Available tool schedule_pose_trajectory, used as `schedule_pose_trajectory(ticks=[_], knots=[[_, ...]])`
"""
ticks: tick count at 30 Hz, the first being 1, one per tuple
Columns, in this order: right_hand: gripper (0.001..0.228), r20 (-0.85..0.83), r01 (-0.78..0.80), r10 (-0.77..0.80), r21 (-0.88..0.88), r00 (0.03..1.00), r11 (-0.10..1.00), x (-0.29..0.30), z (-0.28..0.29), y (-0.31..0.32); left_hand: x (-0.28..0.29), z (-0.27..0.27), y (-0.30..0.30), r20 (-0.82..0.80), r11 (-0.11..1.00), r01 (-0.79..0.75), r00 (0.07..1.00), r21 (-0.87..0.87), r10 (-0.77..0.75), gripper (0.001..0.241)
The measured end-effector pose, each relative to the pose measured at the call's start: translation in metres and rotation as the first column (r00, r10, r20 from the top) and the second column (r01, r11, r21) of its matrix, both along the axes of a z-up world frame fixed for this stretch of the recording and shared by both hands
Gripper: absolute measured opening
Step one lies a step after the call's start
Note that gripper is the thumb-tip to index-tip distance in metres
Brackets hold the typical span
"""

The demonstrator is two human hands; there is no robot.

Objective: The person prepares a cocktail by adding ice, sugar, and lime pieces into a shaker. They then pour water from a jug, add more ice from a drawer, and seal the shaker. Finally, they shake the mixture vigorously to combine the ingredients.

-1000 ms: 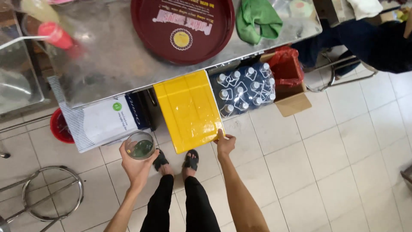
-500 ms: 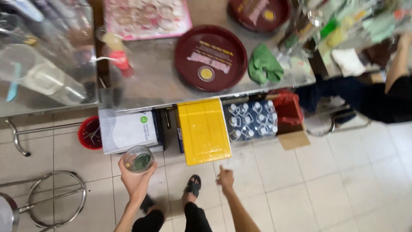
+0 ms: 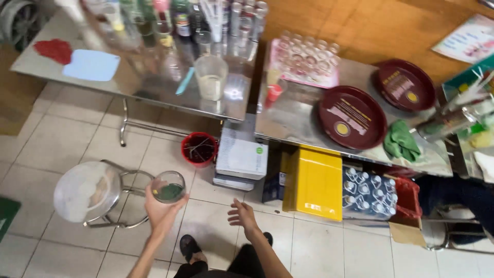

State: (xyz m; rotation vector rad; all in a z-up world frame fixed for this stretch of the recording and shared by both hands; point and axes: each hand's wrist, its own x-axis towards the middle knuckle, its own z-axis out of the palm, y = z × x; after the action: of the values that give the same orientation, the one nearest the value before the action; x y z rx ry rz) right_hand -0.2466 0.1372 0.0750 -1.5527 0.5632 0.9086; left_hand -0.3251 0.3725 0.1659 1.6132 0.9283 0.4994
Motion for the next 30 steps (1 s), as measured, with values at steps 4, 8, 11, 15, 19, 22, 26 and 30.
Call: schedule_pose_trajectory(ticks=[4,8,11,15,19,22,26,30], knots=[[0.051,0.026,-0.05,0.048,0.073,0.998,0.996,-0.007,0.034,0.074,-0.026,0.047,0.063,0.051,0.991,-0.114,0.993,0.073,0.11,0.094],[0.044,-0.024,-0.116,0.118,0.067,0.993,0.991,-0.008,0.039,0.125,-0.042,0.05,0.125,0.011,0.977,-0.204,0.979,0.062,0.204,0.094],[0.041,-0.022,-0.158,0.159,0.04,0.987,0.987,0.003,0.055,0.157,-0.036,0.04,0.166,0.086,0.969,-0.215,0.975,0.125,0.205,0.099],[0.032,-0.001,-0.088,0.088,0.133,0.996,0.987,0.034,0.067,0.201,-0.005,0.042,0.21,0.094,0.96,-0.243,0.968,0.141,0.231,0.102],[0.041,0.009,-0.054,0.054,0.115,0.999,0.992,0.087,0.053,0.253,0.052,0.016,0.261,0.112,0.971,-0.215,0.973,0.107,0.204,0.097],[0.036,0.01,0.026,-0.028,0.131,1.0,0.991,0.139,0.027,0.305,0.11,0.008,0.305,0.142,0.976,-0.197,0.973,0.09,0.183,0.095],[0.042,-0.07,0.111,-0.102,0.144,0.992,0.983,0.213,0.05,0.378,0.202,-0.002,0.363,-0.106,0.992,-0.114,0.987,0.047,0.119,0.098],[0.055,0.057,0.001,-0.014,0.209,0.998,0.978,0.282,0.049,0.439,0.285,-0.009,0.408,-0.042,0.999,0.016,0.999,0.045,-0.014,0.091]])
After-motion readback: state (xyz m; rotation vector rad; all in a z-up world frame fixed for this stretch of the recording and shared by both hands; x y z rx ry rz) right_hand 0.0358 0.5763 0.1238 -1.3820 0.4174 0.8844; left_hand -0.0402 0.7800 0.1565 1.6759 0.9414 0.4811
